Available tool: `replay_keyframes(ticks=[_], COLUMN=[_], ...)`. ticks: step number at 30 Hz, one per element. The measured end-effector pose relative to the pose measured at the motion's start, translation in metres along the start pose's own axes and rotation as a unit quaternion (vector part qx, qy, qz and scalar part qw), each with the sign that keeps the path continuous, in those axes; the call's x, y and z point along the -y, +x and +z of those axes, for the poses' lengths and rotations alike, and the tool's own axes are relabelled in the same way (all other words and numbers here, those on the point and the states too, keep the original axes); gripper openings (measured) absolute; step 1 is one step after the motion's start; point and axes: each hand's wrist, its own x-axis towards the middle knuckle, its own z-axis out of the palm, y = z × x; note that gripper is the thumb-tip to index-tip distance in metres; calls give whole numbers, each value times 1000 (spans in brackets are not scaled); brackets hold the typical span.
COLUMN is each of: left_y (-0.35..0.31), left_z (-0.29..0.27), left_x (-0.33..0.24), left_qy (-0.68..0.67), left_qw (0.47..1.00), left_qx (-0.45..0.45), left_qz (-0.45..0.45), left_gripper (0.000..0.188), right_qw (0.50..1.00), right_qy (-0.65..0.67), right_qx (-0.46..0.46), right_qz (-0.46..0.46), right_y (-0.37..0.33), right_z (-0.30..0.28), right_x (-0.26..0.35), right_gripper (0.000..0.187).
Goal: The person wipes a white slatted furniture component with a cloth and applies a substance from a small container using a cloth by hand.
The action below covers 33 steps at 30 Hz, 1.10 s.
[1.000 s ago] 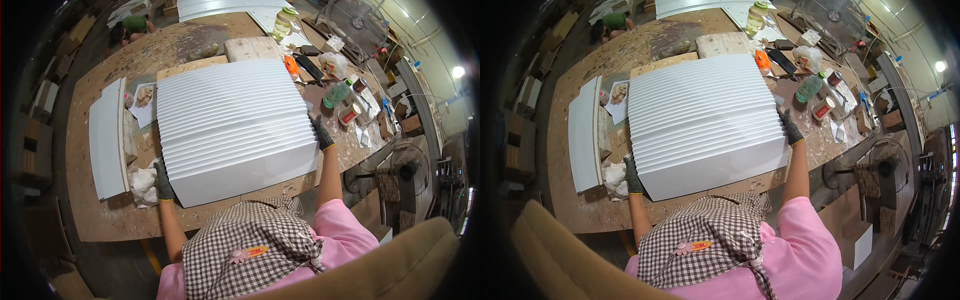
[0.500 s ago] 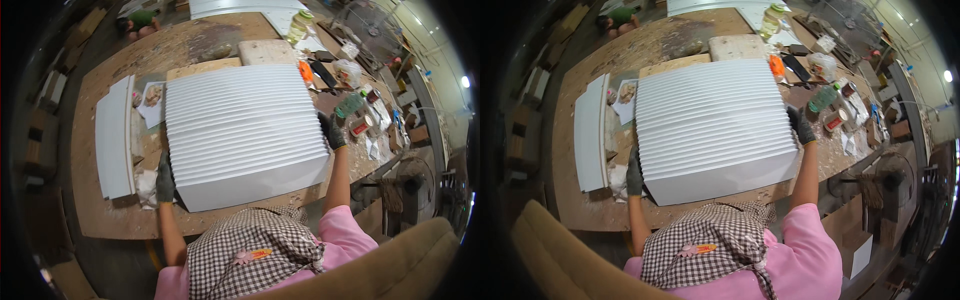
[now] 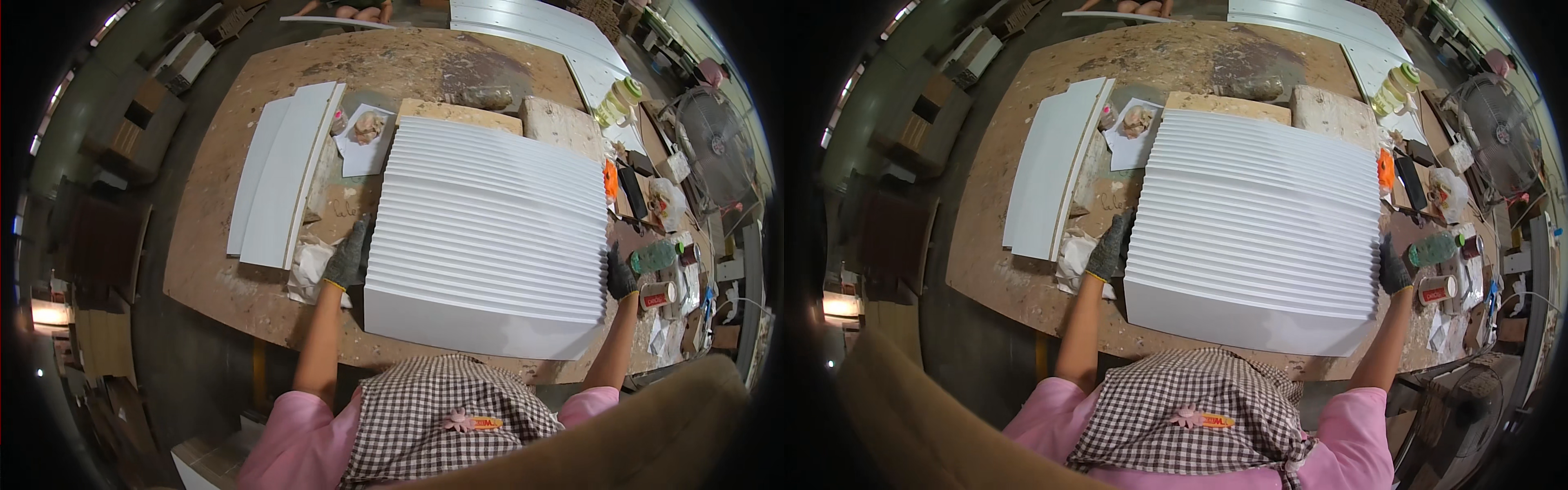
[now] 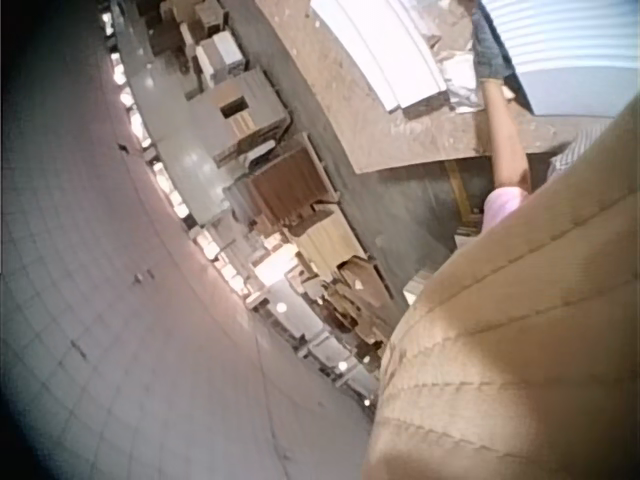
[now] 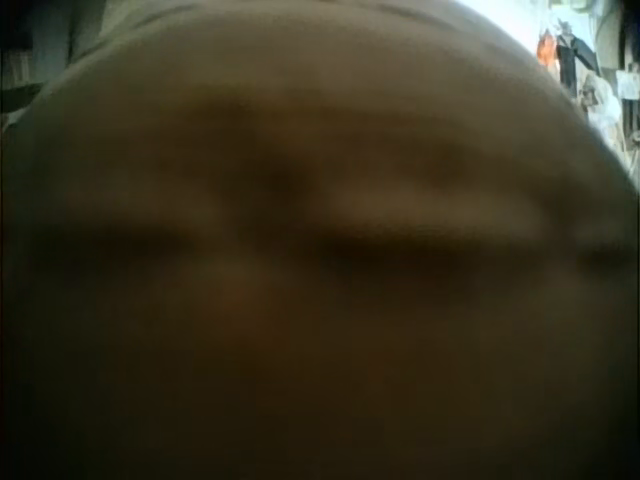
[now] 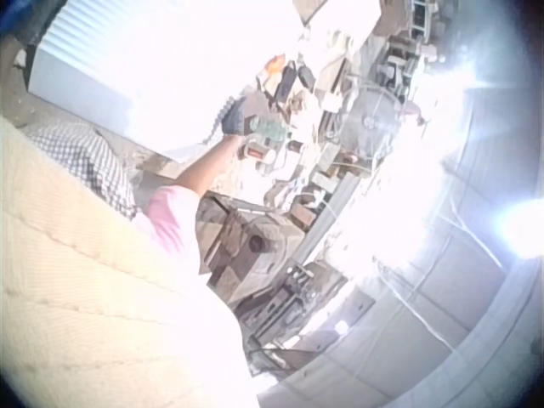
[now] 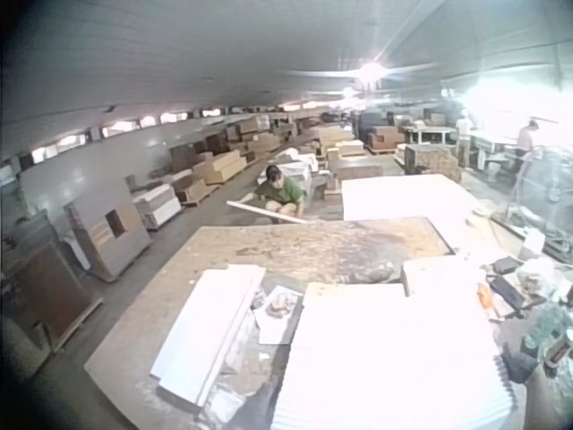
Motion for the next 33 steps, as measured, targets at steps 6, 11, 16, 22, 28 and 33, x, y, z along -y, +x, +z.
replay_keyframes(ticks=[6,11,16,22,28,33], left_y=[55,63,54,58,106,108], left_z=[11,29,18,18,30,63], left_x=[-30,-37,-39,-57,-51,-59], left_qy=[77,116,-1,199,266,82], left_qw=[997,993,998,979,963,996], left_qx=[2,-21,54,51,-38,-23], left_qz=[32,-7,-31,-9,-31,-15], left_gripper=[79,76,78,78,82,61], right_qw=[756,983,996,973,982,999], right_qy=[-496,-144,-66,-159,-122,-4], right_qx=[-360,-91,-60,-82,-112,23], right_qz=[-232,-64,-28,-149,-93,36], right_y=[53,64,38,37,49,17], right_z=[-23,26,41,36,76,44], right_x=[32,22,27,55,73,79], right_gripper=[48,59,54,57,59,59])
